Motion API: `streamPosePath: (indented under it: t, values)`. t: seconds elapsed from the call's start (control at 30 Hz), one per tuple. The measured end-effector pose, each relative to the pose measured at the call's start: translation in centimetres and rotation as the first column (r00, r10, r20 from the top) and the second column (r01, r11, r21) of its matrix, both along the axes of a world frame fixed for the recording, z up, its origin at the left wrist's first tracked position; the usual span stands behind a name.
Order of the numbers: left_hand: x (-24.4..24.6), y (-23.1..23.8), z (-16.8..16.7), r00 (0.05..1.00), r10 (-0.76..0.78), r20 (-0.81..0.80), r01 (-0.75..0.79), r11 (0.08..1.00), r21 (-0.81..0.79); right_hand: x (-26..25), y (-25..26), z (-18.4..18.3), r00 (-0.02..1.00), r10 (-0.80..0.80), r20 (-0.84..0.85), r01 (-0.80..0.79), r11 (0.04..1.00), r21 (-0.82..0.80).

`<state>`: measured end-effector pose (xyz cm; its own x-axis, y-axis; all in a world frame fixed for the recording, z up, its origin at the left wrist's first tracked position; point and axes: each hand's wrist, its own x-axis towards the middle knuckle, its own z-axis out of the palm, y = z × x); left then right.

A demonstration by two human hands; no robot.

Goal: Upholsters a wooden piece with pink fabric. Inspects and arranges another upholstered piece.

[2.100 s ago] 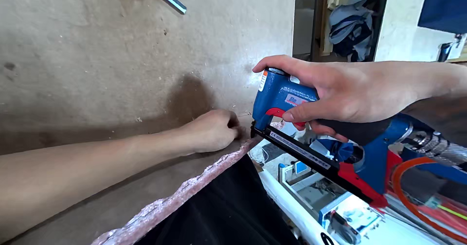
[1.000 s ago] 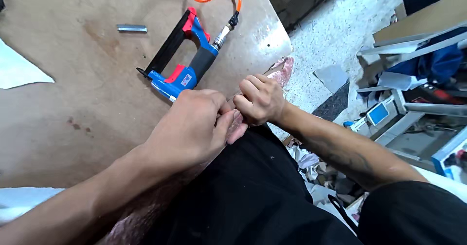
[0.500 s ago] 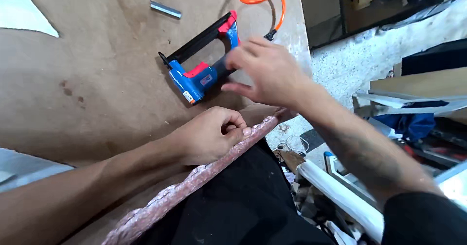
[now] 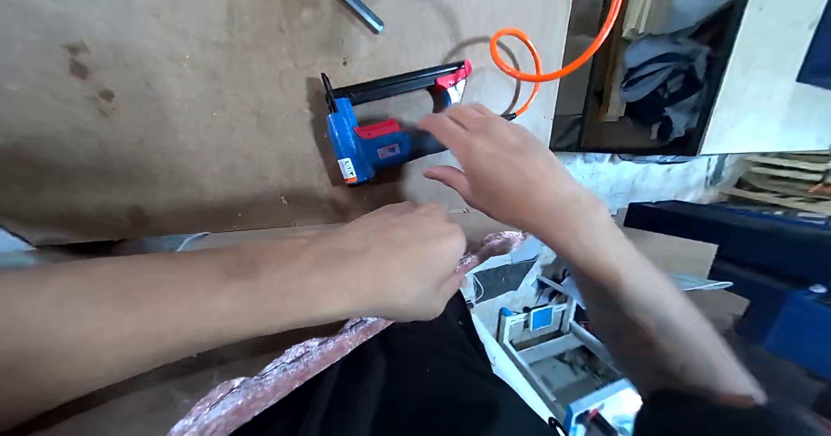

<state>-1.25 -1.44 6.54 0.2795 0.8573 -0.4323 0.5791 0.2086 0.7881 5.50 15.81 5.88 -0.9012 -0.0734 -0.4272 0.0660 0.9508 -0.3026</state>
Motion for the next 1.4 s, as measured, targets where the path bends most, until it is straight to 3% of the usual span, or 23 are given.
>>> streamPosePath:
  t: [0.03, 0.1, 0.17, 0.23, 0.3, 0.37, 0.43, 0.6, 0.73, 0.8, 0.87, 0.97, 1.03, 1.13, 1.23, 1.3, 1.4]
  values:
    - [0.1, 0.3, 0.4, 0.999, -0.039, -0.006, 0.039, 0.999, 0.016, 2.3, -0.3, 0.9, 0.985, -0.143, -0.094, 0.140, 0.989, -0.040]
    - [-0.1, 0.7, 0.3, 0.996, -0.038, 0.076, 0.042, 0.998, -0.052, 8.0, -2.2, 0.7, 0.831, -0.409, -0.378, 0.365, 0.912, -0.186]
    - [-0.3, 0.4, -0.6, 0.972, 0.075, 0.224, -0.036, 0.984, -0.175, 13.7, -5.5, -2.4, 0.645, -0.498, -0.580, 0.420, 0.865, -0.276]
    - [-0.1, -0.2, -1.3, 0.926, 0.198, 0.321, -0.125, 0.964, -0.234, 16.5, -8.9, -6.6, 0.554, -0.485, -0.677, 0.404, 0.867, -0.291]
    - [0.4, -0.8, -1.6, 0.900, 0.261, 0.349, -0.193, 0.957, -0.216, 15.7, -10.3, -9.6, 0.437, -0.409, -0.801, 0.404, 0.885, -0.231]
    - [0.6, -1.1, -1.6, 0.877, 0.306, 0.370, -0.236, 0.946, -0.221, 14.6, -10.0, -10.6, 0.333, -0.307, -0.891, 0.426, 0.892, -0.148]
    - [0.6, -1.1, -1.5, 0.851, 0.326, 0.411, -0.236, 0.938, -0.255, 13.7, -9.7, -10.1, 0.312, -0.246, -0.918, 0.462, 0.883, -0.080]
    - [0.9, -1.1, -2.3, 0.802, 0.411, 0.434, -0.295, 0.904, -0.310, 12.1, -10.1, -8.3, 0.361, -0.329, -0.873, 0.538, 0.838, -0.093]
    - [0.8, -0.9, -2.0, 0.831, 0.420, 0.365, -0.284, 0.884, -0.371, 11.5, -8.7, -5.4, 0.418, -0.646, -0.639, 0.541, 0.742, -0.396]
    - [0.8, -1.0, -2.4, 0.857, 0.374, 0.356, -0.250, 0.904, -0.348, 10.0, -6.1, -3.1, 0.489, -0.725, -0.486, 0.559, 0.688, -0.463]
    - [0.6, -1.2, -2.8, 0.883, 0.326, 0.338, -0.218, 0.922, -0.320, 7.5, -3.6, -2.0, 0.675, -0.568, -0.471, 0.466, 0.823, -0.325]
    - [0.6, -1.6, -3.3, 0.916, 0.271, 0.295, -0.178, 0.935, -0.308, 2.2, -1.6, -2.8, 0.940, -0.140, -0.311, 0.105, 0.986, -0.128]
    - [0.4, -1.6, -3.5, 0.917, 0.265, 0.297, -0.162, 0.930, -0.329, -0.9, -2.0, -4.2, 0.983, 0.068, -0.173, -0.083, 0.994, -0.076]
    - [0.0, -1.6, -4.0, 0.902, 0.281, 0.328, -0.154, 0.919, -0.363, -3.5, -3.3, -6.8, 0.948, 0.313, -0.060, -0.313, 0.950, 0.020]
    - [-0.2, -1.6, -4.5, 0.905, 0.266, 0.332, -0.129, 0.916, -0.381, -5.7, -3.1, -5.7, 0.944, 0.326, 0.053, -0.324, 0.945, -0.038]
    - [-0.4, -1.7, -4.6, 0.904, 0.274, 0.328, -0.131, 0.908, -0.398, -6.0, -3.1, -3.0, 0.965, 0.254, 0.071, -0.257, 0.966, 0.030]
    - [-0.6, -1.3, -4.5, 0.913, 0.251, 0.323, -0.096, 0.898, -0.428, -5.7, -2.4, 4.3, 0.987, -0.076, 0.143, 0.043, 0.974, 0.222]
